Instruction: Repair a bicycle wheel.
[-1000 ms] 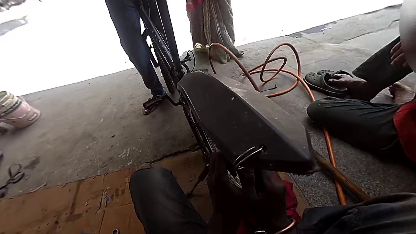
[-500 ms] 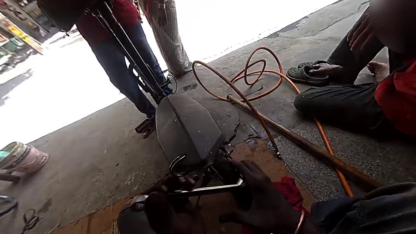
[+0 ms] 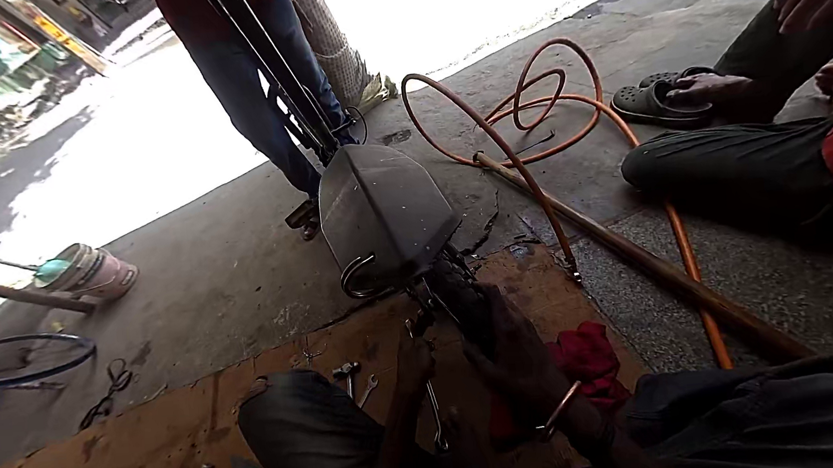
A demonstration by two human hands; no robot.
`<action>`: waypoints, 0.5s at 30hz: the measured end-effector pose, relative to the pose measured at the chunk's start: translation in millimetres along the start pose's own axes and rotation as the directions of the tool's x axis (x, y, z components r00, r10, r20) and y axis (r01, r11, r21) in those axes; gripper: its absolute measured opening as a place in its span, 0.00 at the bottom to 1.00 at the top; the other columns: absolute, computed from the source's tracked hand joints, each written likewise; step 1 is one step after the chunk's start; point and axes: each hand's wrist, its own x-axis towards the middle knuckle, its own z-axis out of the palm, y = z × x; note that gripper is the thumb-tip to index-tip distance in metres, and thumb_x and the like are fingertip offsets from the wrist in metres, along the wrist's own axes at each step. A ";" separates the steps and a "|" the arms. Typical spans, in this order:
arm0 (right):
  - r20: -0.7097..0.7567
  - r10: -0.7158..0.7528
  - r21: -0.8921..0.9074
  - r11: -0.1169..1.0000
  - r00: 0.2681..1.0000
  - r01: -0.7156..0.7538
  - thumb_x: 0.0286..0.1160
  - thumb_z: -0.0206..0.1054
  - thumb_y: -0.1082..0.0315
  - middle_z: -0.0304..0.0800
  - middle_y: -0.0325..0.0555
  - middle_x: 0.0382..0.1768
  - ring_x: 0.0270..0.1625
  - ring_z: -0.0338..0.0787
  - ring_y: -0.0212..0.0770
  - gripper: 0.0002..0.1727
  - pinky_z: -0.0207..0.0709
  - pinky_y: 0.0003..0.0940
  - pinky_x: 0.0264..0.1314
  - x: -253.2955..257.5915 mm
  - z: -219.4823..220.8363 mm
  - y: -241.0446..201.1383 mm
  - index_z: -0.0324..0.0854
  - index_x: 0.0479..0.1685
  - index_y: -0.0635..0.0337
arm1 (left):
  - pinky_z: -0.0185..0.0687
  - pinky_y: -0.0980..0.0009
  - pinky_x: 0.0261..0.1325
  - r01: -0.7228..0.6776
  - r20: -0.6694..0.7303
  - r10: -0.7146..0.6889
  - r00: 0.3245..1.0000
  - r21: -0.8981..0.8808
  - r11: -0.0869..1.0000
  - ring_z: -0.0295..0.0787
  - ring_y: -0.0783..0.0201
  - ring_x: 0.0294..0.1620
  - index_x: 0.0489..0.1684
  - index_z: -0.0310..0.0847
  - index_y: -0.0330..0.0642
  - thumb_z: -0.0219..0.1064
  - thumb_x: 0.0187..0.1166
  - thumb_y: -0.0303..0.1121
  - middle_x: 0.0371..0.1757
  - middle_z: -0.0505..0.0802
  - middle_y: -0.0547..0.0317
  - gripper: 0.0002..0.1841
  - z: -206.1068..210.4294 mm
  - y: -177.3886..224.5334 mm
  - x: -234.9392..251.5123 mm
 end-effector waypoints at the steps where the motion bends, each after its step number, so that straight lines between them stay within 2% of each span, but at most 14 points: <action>1: 0.017 0.005 -0.006 1.000 1.000 -0.005 0.62 0.74 0.57 0.89 0.42 0.52 0.52 0.90 0.40 0.42 0.85 0.46 0.55 0.0 -1.5 0.0 0.66 0.84 0.52 | 0.66 0.72 0.17 0.017 0.037 -0.017 0.999 0.003 1.000 0.69 0.67 0.15 0.86 0.57 0.47 0.44 0.94 0.33 0.36 0.84 0.53 0.22 0.8 8.4 -1.7; 5: 0.014 -0.015 -0.018 1.000 1.000 0.016 0.64 0.73 0.56 0.90 0.42 0.52 0.51 0.91 0.40 0.41 0.87 0.47 0.53 0.8 2.2 2.5 0.68 0.83 0.52 | 0.60 0.79 0.13 0.145 0.203 -0.147 0.968 0.021 0.989 0.63 0.74 0.11 0.62 0.66 0.41 0.42 0.94 0.32 0.26 0.81 0.60 0.11 -11.0 35.1 3.0; 6: 0.002 -0.028 -0.025 0.999 1.000 0.028 0.64 0.73 0.55 0.91 0.42 0.52 0.50 0.91 0.40 0.40 0.87 0.46 0.53 1.1 3.0 3.3 0.68 0.83 0.53 | 0.59 0.80 0.13 0.178 0.238 -0.184 0.954 0.047 0.983 0.63 0.74 0.10 0.59 0.68 0.40 0.42 0.94 0.33 0.26 0.82 0.60 0.12 -15.4 43.6 5.5; 9: -0.044 -0.050 -0.041 0.998 0.998 0.048 0.63 0.72 0.56 0.91 0.43 0.51 0.49 0.92 0.42 0.39 0.87 0.47 0.51 -1.2 5.4 5.4 0.71 0.80 0.56 | 0.68 0.80 0.15 0.218 0.335 -0.241 0.911 0.106 0.970 0.73 0.73 0.12 0.50 0.73 0.39 0.45 0.93 0.35 0.28 0.87 0.58 0.13 -23.5 61.9 14.5; 10: -0.041 -0.041 -0.046 0.998 0.998 0.040 0.63 0.72 0.56 0.91 0.43 0.51 0.49 0.91 0.42 0.39 0.87 0.47 0.51 -1.6 4.5 5.3 0.71 0.80 0.55 | 0.68 0.80 0.15 0.229 0.356 -0.246 0.902 0.089 0.969 0.73 0.73 0.12 0.47 0.73 0.39 0.45 0.93 0.34 0.26 0.86 0.58 0.12 -21.8 63.0 16.2; 12: -0.028 -0.018 -0.049 0.999 0.999 0.016 0.63 0.72 0.56 0.91 0.42 0.50 0.47 0.91 0.41 0.38 0.87 0.48 0.49 -1.9 3.3 4.7 0.71 0.80 0.53 | 0.62 0.82 0.12 0.233 0.326 -0.222 0.919 0.006 0.972 0.68 0.74 0.10 0.40 0.72 0.40 0.47 0.91 0.33 0.21 0.82 0.61 0.11 -13.0 57.9 10.8; 13: -0.025 -0.012 -0.048 0.999 1.000 0.011 0.63 0.72 0.56 0.91 0.41 0.49 0.47 0.91 0.41 0.38 0.87 0.48 0.48 -2.8 3.6 4.5 0.72 0.80 0.52 | 0.61 0.81 0.14 0.198 0.274 -0.194 0.942 0.014 0.980 0.66 0.74 0.10 0.41 0.73 0.40 0.48 0.91 0.33 0.21 0.80 0.62 0.11 -6.8 52.2 3.2; 14: -0.026 -0.011 -0.046 0.999 1.000 0.010 0.62 0.72 0.56 0.91 0.42 0.49 0.46 0.91 0.42 0.38 0.87 0.49 0.48 -2.9 3.8 4.1 0.72 0.80 0.52 | 0.65 0.78 0.17 0.131 0.219 -0.145 0.965 0.079 0.988 0.68 0.72 0.13 0.47 0.73 0.39 0.50 0.91 0.33 0.22 0.78 0.62 0.09 -0.3 46.6 -4.1; 15: -0.033 -0.017 -0.046 0.999 0.999 0.016 0.62 0.72 0.56 0.91 0.42 0.49 0.46 0.91 0.41 0.38 0.87 0.48 0.47 -2.1 3.9 3.8 0.73 0.79 0.53 | 0.73 0.75 0.21 0.055 0.160 -0.081 0.984 0.158 0.986 0.73 0.70 0.17 0.59 0.71 0.39 0.51 0.90 0.34 0.27 0.78 0.60 0.10 5.8 41.5 -8.3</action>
